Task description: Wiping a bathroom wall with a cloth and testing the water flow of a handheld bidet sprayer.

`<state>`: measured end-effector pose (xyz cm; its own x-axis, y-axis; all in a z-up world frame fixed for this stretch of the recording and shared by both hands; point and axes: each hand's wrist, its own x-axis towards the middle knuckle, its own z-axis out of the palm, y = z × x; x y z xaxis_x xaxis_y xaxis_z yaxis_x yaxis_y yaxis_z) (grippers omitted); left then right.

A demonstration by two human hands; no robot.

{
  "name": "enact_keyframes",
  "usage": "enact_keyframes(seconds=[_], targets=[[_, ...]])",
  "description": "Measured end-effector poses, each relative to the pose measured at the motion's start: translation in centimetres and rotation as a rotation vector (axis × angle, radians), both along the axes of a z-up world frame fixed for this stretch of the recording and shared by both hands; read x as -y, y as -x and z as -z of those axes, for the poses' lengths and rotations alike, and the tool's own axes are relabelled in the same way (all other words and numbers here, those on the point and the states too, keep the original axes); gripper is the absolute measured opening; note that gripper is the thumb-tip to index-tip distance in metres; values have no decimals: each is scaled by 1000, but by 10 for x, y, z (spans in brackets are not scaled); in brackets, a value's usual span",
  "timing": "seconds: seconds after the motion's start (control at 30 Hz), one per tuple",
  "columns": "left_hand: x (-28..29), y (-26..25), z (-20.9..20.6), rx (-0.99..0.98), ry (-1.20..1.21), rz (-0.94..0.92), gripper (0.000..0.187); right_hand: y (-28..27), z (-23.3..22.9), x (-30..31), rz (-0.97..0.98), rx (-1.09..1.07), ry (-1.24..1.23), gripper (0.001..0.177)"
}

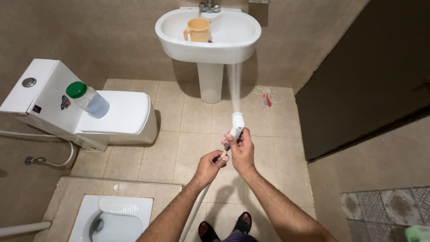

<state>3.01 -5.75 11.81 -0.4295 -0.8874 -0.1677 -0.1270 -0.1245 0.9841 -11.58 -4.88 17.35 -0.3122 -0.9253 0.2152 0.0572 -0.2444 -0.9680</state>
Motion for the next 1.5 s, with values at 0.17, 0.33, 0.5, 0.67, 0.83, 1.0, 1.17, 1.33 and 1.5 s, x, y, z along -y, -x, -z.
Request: enact_keyframes(seconds=[0.17,0.33,0.5,0.67,0.83,1.0,1.17,1.33,1.5], targets=[[-3,2,10,-28,11,-12,28,6,1,6,-94,-14,-42,33],[-6,-1,11,82,39,9,30,2,7,4,-100,-11,-103,35],[-8,-4,22,45,33,4,28,-7,11,-5,-27,-10,-105,36],[-10,-1,29,37,2,21,28,-1,25,-6,15,45,-107,36],[-8,11,20,127,-17,102,27,14,39,-13,90,112,-125,36],[-8,15,28,106,-42,252,30,25,38,-17,-45,177,-361,38],[-12,16,39,132,-119,240,31,26,73,-15,-33,200,-366,40],[-11,14,38,159,-115,247,33,23,68,-17,-25,196,-373,40],[-14,16,32,157,-122,264,29,21,76,-22,99,127,-286,45]])
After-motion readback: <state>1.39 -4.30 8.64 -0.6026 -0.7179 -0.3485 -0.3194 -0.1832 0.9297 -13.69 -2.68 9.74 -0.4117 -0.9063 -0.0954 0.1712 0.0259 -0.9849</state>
